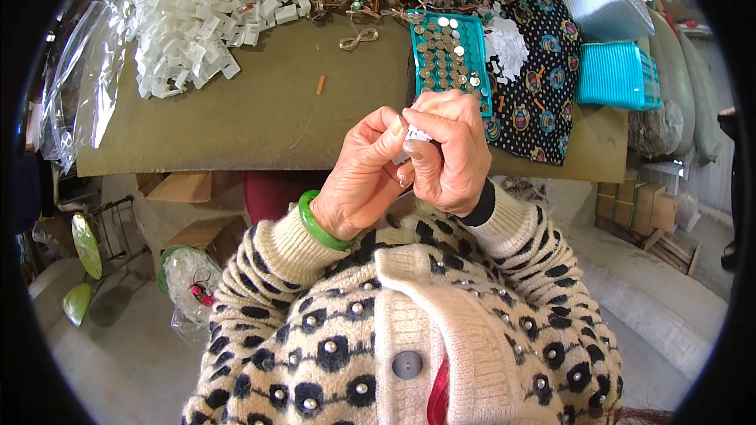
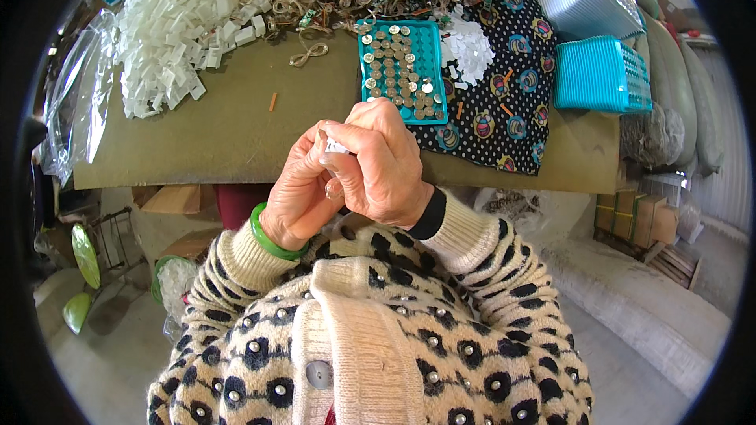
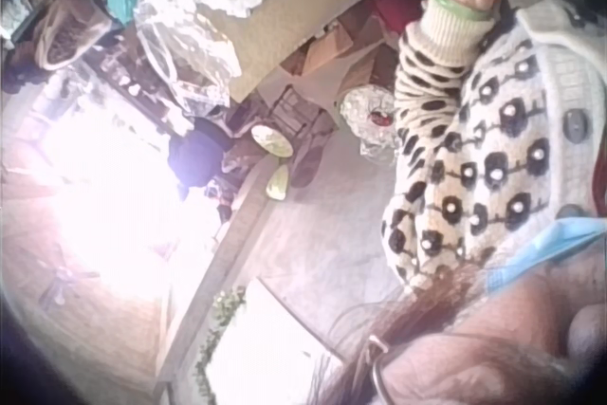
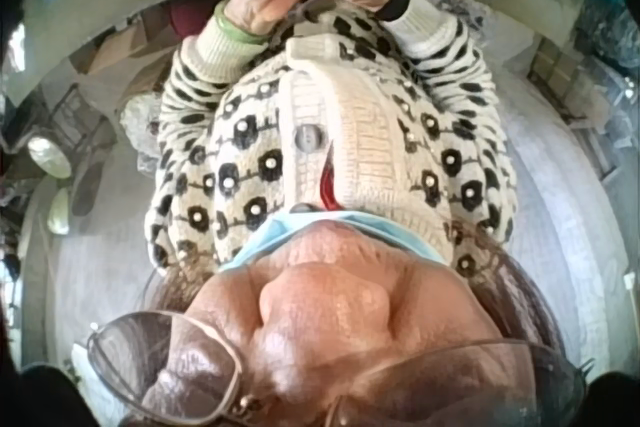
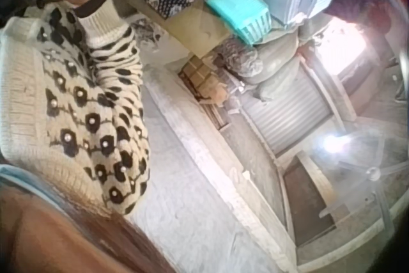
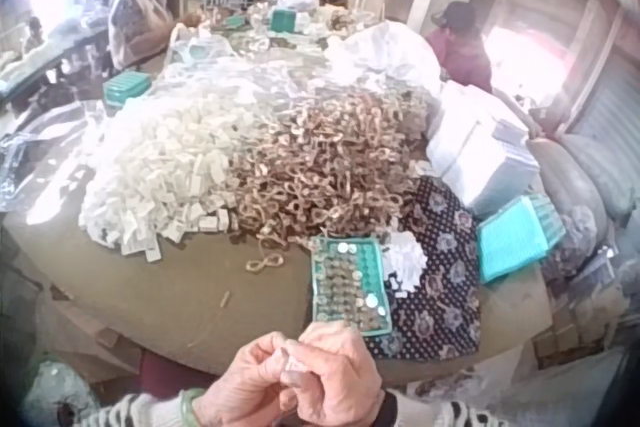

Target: The person assembles small electronic components by hand. They pick white plastic housings and metal contacts from a table, insert the contacts into the housings, and place the assembled units back on the table.

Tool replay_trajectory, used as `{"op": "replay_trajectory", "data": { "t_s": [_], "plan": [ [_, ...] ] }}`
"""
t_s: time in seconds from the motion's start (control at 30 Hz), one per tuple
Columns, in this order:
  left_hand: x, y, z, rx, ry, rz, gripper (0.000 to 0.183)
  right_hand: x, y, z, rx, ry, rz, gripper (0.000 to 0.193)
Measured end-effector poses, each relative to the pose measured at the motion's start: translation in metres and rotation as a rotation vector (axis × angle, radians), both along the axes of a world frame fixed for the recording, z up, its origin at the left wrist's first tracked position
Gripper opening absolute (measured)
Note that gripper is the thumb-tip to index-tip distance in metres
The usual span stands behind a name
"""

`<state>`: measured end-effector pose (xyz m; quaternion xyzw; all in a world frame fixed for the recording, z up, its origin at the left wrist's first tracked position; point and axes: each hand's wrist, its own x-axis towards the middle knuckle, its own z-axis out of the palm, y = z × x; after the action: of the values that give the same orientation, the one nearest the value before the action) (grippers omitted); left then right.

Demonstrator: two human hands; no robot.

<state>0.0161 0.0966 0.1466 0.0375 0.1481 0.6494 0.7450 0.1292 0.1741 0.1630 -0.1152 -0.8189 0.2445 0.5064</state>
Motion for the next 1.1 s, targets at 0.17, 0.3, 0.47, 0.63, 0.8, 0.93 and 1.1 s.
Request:
{"op": "replay_trajectory", "data": {
  "t_s": [0.17, 0.3, 0.47, 0.63, 0.8, 0.93, 1.1],
  "plan": [
    [-0.007, 0.001, 0.001, 0.021, 0.026, -0.029, 0.015, 0.000, -0.006, 0.002, 0.030, -0.086, -0.084, 0.028],
    [-0.014, 0.000, 0.010, 0.018, 0.101, 0.004, 0.013, 0.027, -0.003, 0.021, -0.040, -0.238, -0.030, 0.032],
    [-0.018, 0.004, 0.012, 0.046, 0.148, 0.029, 0.026, 0.074, 0.049, 0.028, 0.060, -0.401, -0.470, 0.019],
    [-0.017, 0.008, 0.004, 0.098, 0.106, 0.000, 0.021, 0.091, 0.077, 0.003, 0.051, -0.647, -0.498, 0.015],
    [-0.019, 0.006, 0.003, 0.045, 0.114, 0.016, 0.024, 0.089, 0.081, 0.005, 0.071, -0.610, -0.473, 0.011],
    [-0.018, 0.006, 0.002, 0.024, 0.118, 0.015, 0.029, 0.080, 0.063, 0.025, -0.206, -0.409, -0.407, 0.007],
    [-0.016, 0.005, 0.004, -0.008, 0.172, 0.007, 0.027, 0.059, 0.024, 0.045, -0.316, -0.318, -0.161, 0.009]
  ]
}}
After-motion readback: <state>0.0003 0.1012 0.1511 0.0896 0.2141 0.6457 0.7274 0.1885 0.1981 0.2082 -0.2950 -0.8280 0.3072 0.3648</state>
